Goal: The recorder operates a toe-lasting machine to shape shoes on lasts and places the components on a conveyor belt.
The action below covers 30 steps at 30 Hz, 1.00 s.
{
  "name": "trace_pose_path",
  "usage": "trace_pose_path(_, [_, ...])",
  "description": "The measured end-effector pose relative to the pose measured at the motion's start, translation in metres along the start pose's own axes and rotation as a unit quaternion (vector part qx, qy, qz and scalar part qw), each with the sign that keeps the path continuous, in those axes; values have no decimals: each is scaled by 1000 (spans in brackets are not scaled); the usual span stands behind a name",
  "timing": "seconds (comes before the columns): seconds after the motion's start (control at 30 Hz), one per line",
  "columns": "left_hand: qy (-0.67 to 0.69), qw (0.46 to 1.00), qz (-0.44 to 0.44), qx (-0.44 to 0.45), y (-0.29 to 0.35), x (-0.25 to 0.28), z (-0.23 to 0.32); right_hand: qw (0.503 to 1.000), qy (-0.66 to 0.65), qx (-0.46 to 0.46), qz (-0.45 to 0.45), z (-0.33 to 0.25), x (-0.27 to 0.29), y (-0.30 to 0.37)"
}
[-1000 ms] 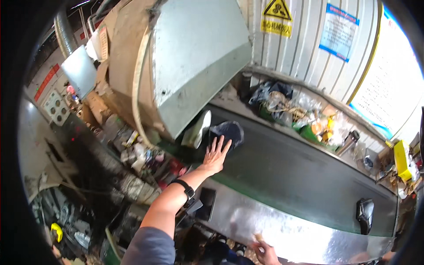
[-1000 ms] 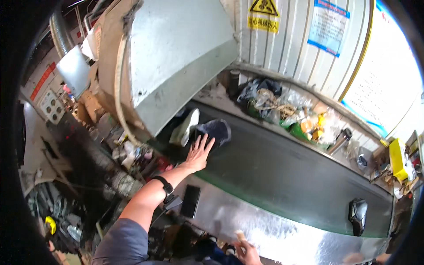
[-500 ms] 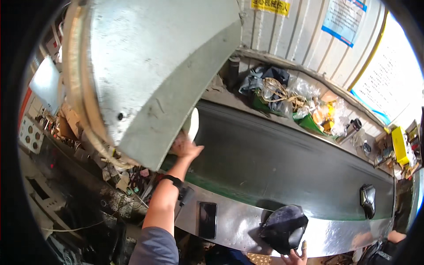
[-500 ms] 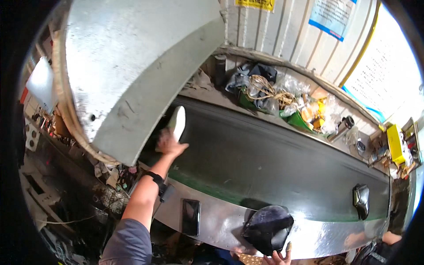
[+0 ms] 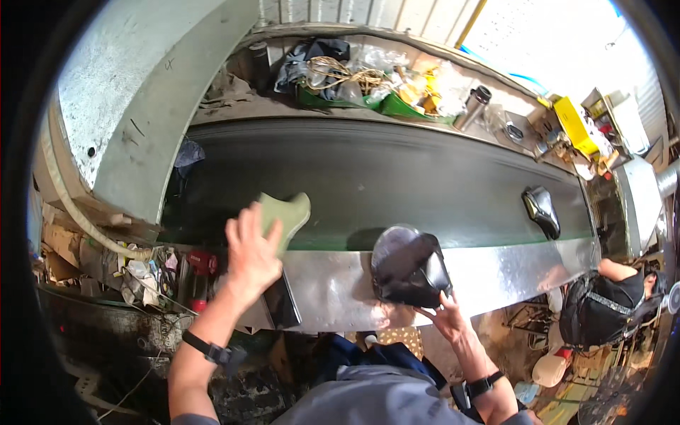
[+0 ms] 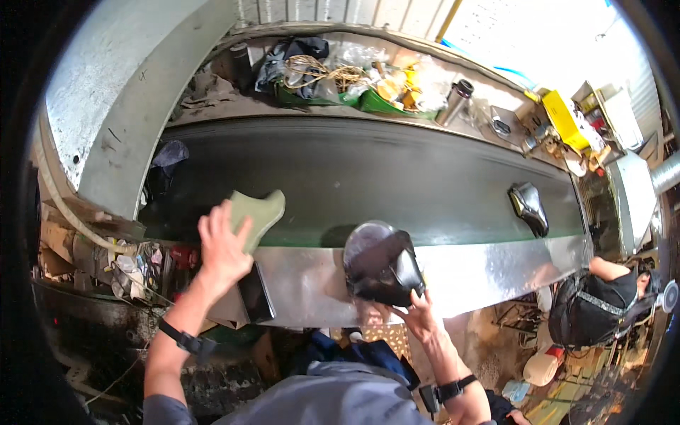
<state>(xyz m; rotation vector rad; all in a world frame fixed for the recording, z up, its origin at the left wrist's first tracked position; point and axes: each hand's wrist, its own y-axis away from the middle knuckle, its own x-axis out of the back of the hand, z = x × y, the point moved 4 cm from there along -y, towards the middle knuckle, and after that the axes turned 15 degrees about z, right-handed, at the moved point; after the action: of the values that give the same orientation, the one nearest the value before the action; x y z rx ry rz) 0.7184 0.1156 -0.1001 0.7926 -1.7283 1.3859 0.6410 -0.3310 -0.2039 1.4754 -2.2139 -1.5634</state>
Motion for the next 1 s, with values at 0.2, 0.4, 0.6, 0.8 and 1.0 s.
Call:
trace_pose_path(0.2, [100, 955, 182, -211, 60, 35, 216, 994, 87, 59, 10, -35, 22, 1])
trace_pose_path(0.4, [330, 899, -124, -261, 83, 12, 303, 969, 58, 239, 14, -79, 29, 40])
trace_pose_path(0.6, [587, 180, -197, 764, 48, -56, 189, 626, 583, 498, -143, -53, 25, 113])
trace_pose_path(0.8, [494, 671, -188, 520, 4, -102, 156, 544, 432, 705, -145, 38, 26, 83])
trace_pose_path(1.0, [258, 868, -24, 425, 1, -130, 180, 760, 397, 492, -152, 55, 11, 32])
